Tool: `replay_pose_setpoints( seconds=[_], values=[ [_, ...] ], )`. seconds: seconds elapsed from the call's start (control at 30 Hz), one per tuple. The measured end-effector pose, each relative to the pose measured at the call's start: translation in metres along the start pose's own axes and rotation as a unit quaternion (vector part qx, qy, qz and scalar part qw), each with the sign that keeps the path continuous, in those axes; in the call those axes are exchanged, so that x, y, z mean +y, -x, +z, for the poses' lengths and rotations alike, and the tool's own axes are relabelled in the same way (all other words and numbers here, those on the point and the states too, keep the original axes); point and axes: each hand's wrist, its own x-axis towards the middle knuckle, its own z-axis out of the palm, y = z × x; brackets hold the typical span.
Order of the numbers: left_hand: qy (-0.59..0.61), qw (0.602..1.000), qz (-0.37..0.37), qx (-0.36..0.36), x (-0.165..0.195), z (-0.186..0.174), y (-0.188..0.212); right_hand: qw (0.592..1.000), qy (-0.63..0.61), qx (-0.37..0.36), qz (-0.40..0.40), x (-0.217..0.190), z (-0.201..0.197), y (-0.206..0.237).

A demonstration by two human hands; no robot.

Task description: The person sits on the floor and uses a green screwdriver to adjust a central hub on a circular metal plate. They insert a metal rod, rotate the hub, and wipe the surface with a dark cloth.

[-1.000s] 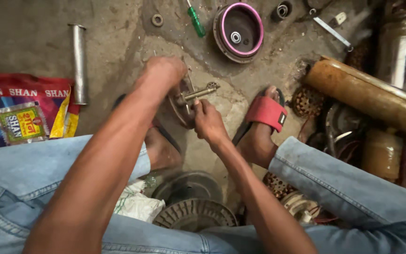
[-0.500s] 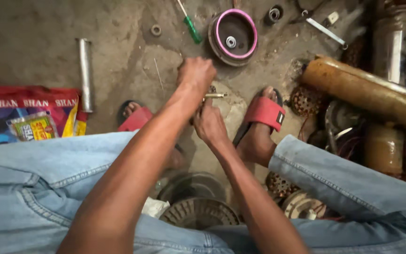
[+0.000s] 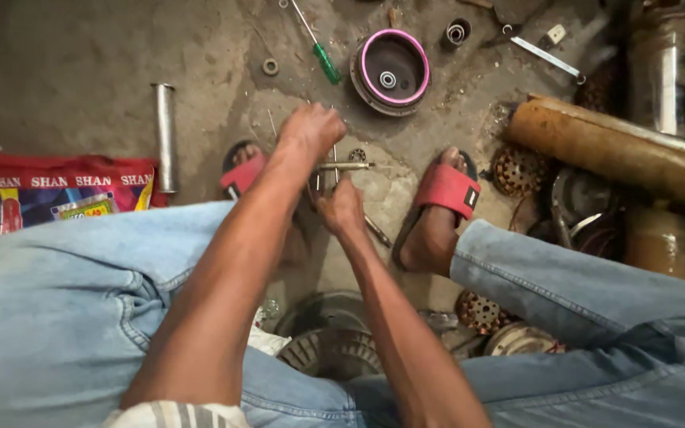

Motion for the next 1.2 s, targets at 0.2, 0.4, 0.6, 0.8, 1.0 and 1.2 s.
replay_pose_setpoints(
  seconds=[0.2, 0.4, 0.6, 0.8, 1.0, 1.2],
  values=[
    [-0.011, 1.0, 0.028, -0.003, -0.014, 0.004, 0.003, 0.994, -0.084, -0.064, 0.015, -0.007, -0.012, -0.005],
    [0.005, 0.999, 0.032, -0.038, -0.013, -0.01, -0.002, 0.992, -0.038, -0.115, 0.016, -0.011, -0.028, -0.02],
    [-0.019, 0.997, 0.025, -0.077, 0.004, -0.035, -0.025, 0.986, -0.09, -0.139, -0.009, -0.012, -0.053, -0.023],
    [-0.004, 0.995, 0.016, -0.101, 0.001, -0.043, -0.035, 0.972, -0.161, -0.142, -0.096, -0.01, -0.055, -0.028],
    [-0.044, 0.994, 0.036, -0.092, 0.015, -0.044, -0.033, 0.965, -0.173, -0.121, -0.156, 0.002, -0.052, -0.028],
    [-0.037, 0.999, -0.022, -0.012, 0.019, -0.04, -0.021, 0.985, -0.152, -0.022, -0.084, -0.001, -0.046, -0.022]
  ],
)
